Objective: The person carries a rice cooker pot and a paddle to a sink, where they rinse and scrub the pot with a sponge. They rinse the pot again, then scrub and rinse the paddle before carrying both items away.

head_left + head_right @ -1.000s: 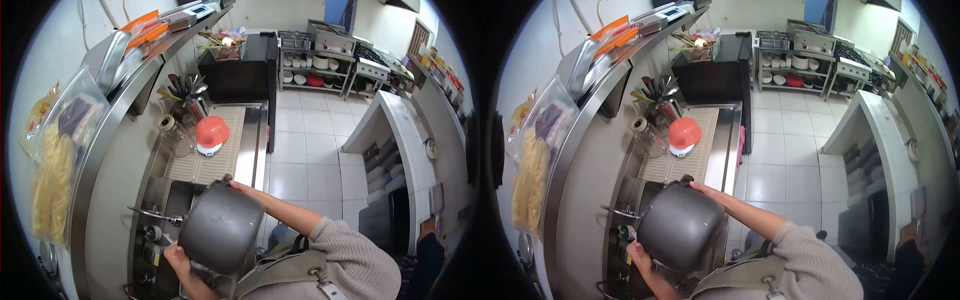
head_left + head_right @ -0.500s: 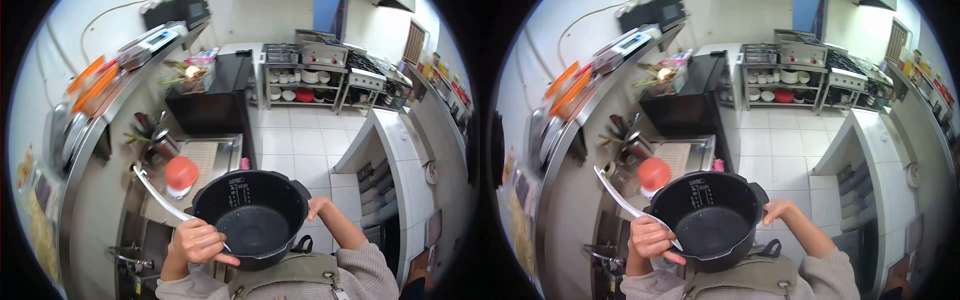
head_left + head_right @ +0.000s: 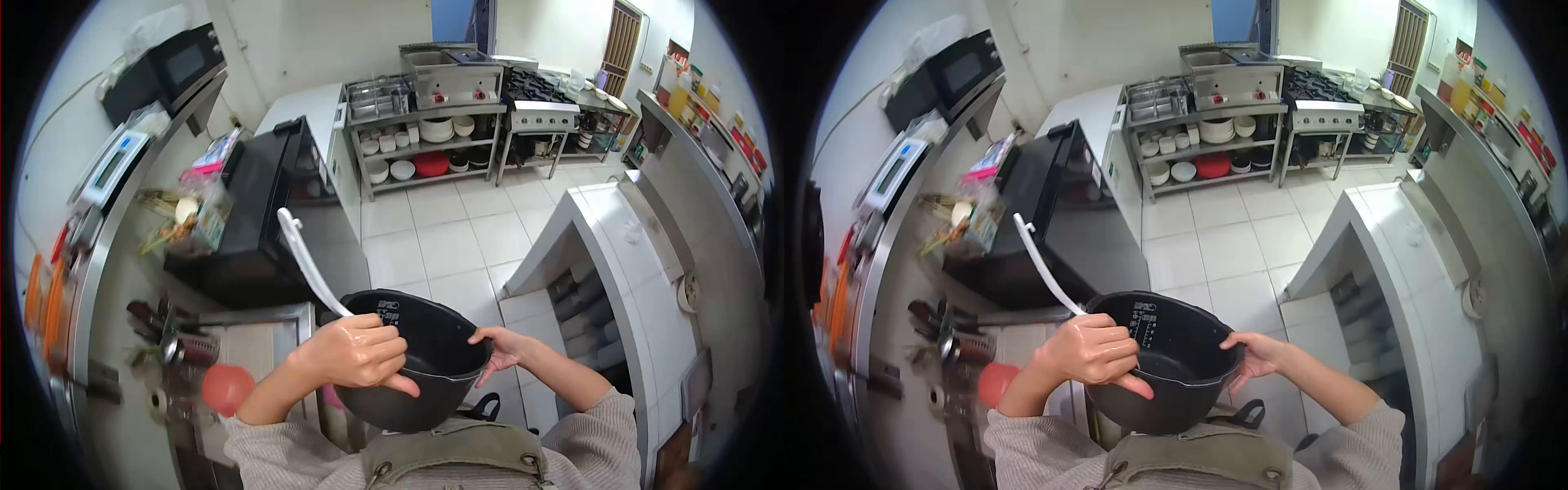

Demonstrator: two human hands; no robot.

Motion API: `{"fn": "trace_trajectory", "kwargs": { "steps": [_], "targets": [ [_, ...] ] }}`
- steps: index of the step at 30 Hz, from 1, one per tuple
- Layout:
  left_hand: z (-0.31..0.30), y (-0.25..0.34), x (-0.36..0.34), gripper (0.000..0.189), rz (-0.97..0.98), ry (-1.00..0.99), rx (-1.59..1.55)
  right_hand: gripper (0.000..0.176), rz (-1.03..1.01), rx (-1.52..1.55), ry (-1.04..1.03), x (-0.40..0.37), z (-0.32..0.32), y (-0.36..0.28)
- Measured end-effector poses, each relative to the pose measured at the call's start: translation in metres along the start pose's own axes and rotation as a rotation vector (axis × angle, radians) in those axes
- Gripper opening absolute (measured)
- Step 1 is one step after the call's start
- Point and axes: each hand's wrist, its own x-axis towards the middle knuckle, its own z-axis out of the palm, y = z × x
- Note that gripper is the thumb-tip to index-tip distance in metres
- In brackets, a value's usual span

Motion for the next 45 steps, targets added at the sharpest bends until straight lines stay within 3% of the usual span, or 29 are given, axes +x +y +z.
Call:
{"fn": "trace_trajectory", "kwargs": {
  "steps": [5,7,12,15,17,18,20,21,23,24,27,28,32,33,35,36,38,39,41,43,45],
  "targets": [
    [0.051,-0.141,0.052,0.046,0.158,0.020,-0.039,0.045,-0.453,0.294,0.080,0.025,-0.064,-0.079],
    [0.076,-0.202,0.083,0.045,0.235,0.273,-0.029,0.042,-0.528,0.357,0.136,0.015,-0.065,-0.117],
    [0.135,-0.342,0.176,0.046,0.225,0.493,-0.202,0.039,-0.829,0.608,0.220,0.002,-0.118,-0.160],
    [0.188,-0.418,0.223,0.015,0.001,0.700,-0.313,0.040,-0.954,0.712,0.302,-0.010,-0.154,-0.194],
    [0.237,-0.463,0.245,0.006,-0.235,0.933,-0.541,0.044,-1.025,0.825,0.258,-0.009,-0.196,-0.208],
    [0.265,-0.492,0.255,0.006,-0.220,0.935,-0.564,0.049,-1.017,0.808,0.280,-0.021,-0.204,-0.226],
    [0.319,-0.542,0.272,0.015,-0.493,1.225,-0.753,0.052,-1.046,0.841,0.318,-0.031,-0.243,-0.252],
    [0.337,-0.556,0.286,0.015,-0.490,1.237,-0.750,0.054,-1.066,0.856,0.333,-0.036,-0.262,-0.268],
    [0.366,-0.587,0.311,0.030,-0.803,1.391,-1.367,0.059,-1.077,0.837,0.373,-0.060,-0.293,-0.309],
    [0.386,-0.607,0.314,0.044,-0.937,1.402,-1.467,0.056,-1.102,0.888,0.413,-0.073,-0.301,-0.330],
    [0.474,-0.665,0.288,0.053,-1.160,1.231,-1.982,0.060,-1.152,0.918,0.417,-0.103,-0.363,-0.373],
    [0.495,-0.672,0.290,0.053,-1.319,1.223,-2.040,0.060,-1.188,0.923,0.386,-0.114,-0.382,-0.387],
    [0.611,-0.686,0.269,0.051,-1.583,1.267,-2.622,0.063,-1.312,0.993,0.450,-0.154,-0.419,-0.446],
    [0.622,-0.685,0.290,0.051,-1.587,1.256,-2.639,0.063,-1.343,1.006,0.515,-0.164,-0.433,-0.456],
    [0.638,-0.675,0.336,0.042,-1.948,1.260,-2.156,0.063,-1.326,1.056,0.606,-0.177,-0.466,-0.468],
    [0.665,-0.684,0.345,0.042,-1.956,1.232,-2.173,0.061,-1.320,1.090,0.581,-0.186,-0.477,-0.480],
    [0.728,-0.712,0.364,0.038,-1.836,0.867,-2.434,0.060,-1.327,1.116,0.535,-0.196,-0.512,-0.493],
    [0.742,-0.729,0.396,0.038,-1.819,0.832,-2.452,0.060,-1.353,1.121,0.544,-0.204,-0.525,-0.508],
    [0.753,-0.758,0.472,0.036,-1.753,0.525,-2.405,0.063,-1.358,1.154,0.723,-0.220,-0.542,-0.545],
    [0.773,-0.797,0.543,0.039,-1.762,0.378,-2.336,0.067,-1.415,1.143,0.695,-0.235,-0.586,-0.572],
    [0.797,-0.829,0.612,0.048,-1.372,0.061,-2.414,0.061,-1.398,1.260,0.709,-0.257,-0.619,-0.594]
  ]
}}
